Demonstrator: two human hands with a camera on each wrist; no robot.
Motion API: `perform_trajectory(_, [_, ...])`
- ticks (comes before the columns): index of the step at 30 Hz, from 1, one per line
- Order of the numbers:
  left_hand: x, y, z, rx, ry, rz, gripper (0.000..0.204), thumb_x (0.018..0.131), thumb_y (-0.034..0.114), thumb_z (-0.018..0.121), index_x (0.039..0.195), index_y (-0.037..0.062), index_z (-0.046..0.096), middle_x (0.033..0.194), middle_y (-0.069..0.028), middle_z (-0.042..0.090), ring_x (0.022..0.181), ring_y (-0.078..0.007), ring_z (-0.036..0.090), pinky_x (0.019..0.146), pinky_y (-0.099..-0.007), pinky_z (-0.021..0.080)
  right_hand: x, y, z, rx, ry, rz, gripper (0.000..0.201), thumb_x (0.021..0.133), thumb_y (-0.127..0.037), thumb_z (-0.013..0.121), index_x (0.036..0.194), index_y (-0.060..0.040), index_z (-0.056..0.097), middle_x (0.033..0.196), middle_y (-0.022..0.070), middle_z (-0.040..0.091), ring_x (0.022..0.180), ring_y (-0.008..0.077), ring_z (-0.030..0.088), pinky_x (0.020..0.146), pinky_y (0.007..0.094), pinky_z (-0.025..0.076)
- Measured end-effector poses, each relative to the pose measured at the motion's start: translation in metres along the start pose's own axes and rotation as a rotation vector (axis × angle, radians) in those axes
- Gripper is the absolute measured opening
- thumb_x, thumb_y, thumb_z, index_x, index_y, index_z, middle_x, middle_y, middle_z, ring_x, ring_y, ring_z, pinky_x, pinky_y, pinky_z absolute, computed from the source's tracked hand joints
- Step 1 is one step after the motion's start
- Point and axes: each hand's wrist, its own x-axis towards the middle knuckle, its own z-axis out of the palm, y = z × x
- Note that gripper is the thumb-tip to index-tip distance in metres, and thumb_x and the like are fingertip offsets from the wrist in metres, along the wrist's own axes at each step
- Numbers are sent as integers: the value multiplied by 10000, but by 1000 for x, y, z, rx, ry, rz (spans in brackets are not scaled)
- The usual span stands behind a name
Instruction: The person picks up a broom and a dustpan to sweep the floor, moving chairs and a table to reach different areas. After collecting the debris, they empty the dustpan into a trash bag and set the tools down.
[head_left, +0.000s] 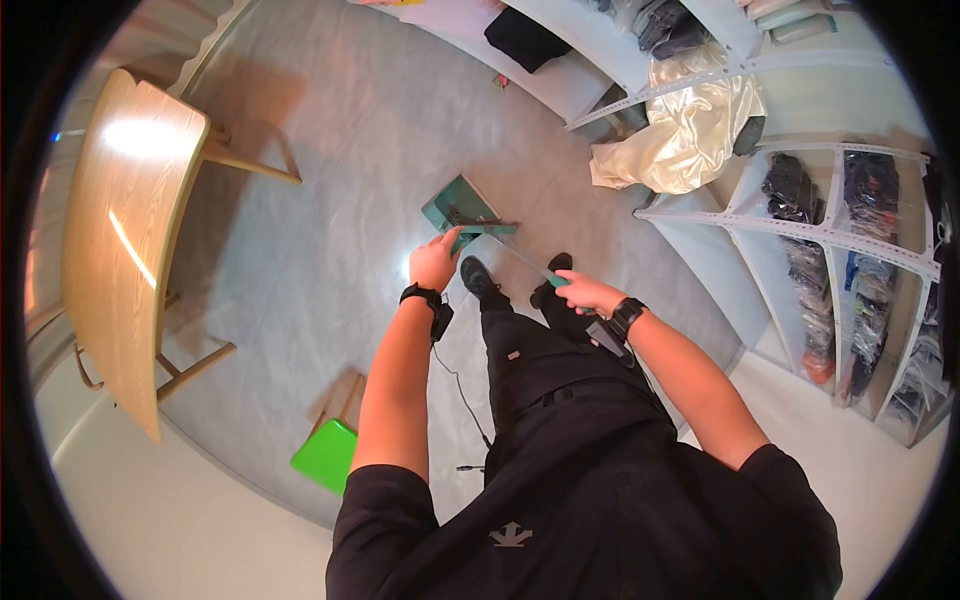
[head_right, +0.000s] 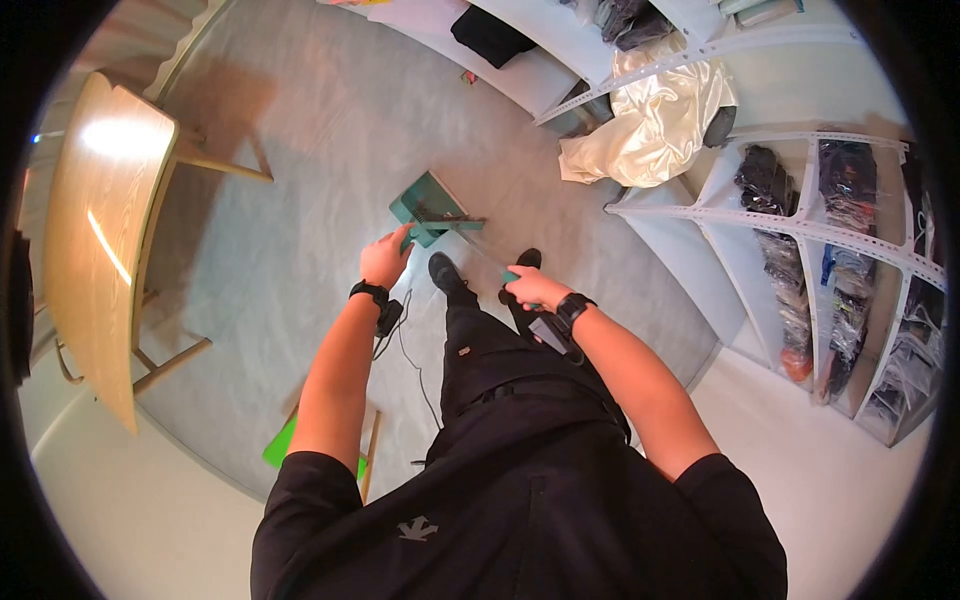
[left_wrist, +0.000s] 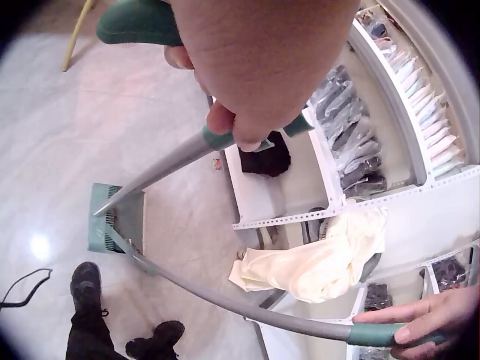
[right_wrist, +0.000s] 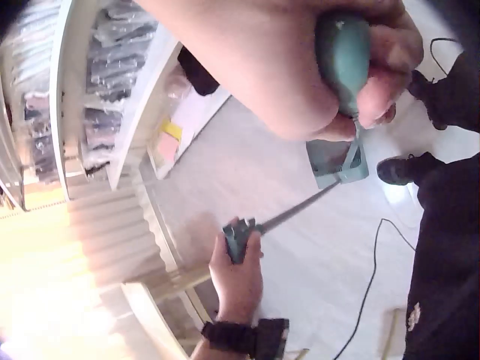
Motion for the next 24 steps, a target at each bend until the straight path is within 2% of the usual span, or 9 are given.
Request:
perform_trajectory(1, [-5,2,2,-4,6,0,367,869,268,636,1226,241,555,875,-66,688,756,-282,666,617,-407,523,3,11,-6,42,12,13,617,894,-235,551,1471,-188,337,742,8,531,544,101,474,491,298,383])
perform_trajectory(4, [-7,6,3,56,24,-20,374,861,265,646,1222,236,556,875,-67,688,755,-279,667,615,-408,521,-3,32,-15,58,55,-10,600,904,-240,539,1469,-197,342,759,7,536,545,99,463,484,277,372])
perform_trajectory(6, [-8,4,9,-7,42,-27,371,856,266,649,1214,232,560,876,-72,690,750,-281,667,618,-411,519,-19,31,-14,107,72,32,604,909,-249,539,1472,-180,331,765,2,529,556,92,456,467,259,355])
perform_trajectory(8, [-5,2,10,-12,49,-19,365,855,258,647,1209,228,563,874,-77,690,749,-283,668,620,-412,518,-22,38,-15,382,76,27,618,915,-261,533,1480,-170,301,767,2,525,571,88,458,469,243,346])
perform_trajectory(12, [-4,10,5,-16,25,-29,435,821,213,673,1238,243,555,873,-93,685,780,-309,667,648,-423,529,-21,34,-12,446,126,10,682,902,-243,560,1498,-176,234,758,0,519,580,89,467,475,241,351])
perform_trajectory(16, [-4,9,9,-47,16,-44,429,827,220,665,1238,256,552,879,-109,681,780,-327,662,659,-441,525,9,35,-15,438,23,-5,814,864,-157,608,1512,-174,116,736,6,516,584,107,473,482,295,399])
perform_trajectory(19, [-10,6,10,-23,-52,-64,452,838,244,654,1269,266,520,891,-116,682,796,-335,663,666,-453,524,39,35,-23,314,-121,34,919,854,-113,584,1528,-176,-38,664,7,492,576,136,482,460,416,482])
perform_trajectory(22, [-14,11,17,30,-74,-113,522,808,107,591,1292,281,502,902,-125,688,809,-332,671,677,-458,528,17,16,-34,227,-208,-10,915,840,-89,573,1526,-164,-28,649,3,483,529,138,454,463,444,509])
perform_trajectory(24, [-16,14,22,8,-75,-159,497,830,136,585,1295,287,497,909,-125,689,815,-340,671,681,-461,530,16,23,-46,181,-172,22,831,825,-74,562,1511,-146,98,651,-11,473,492,117,422,473,441,519])
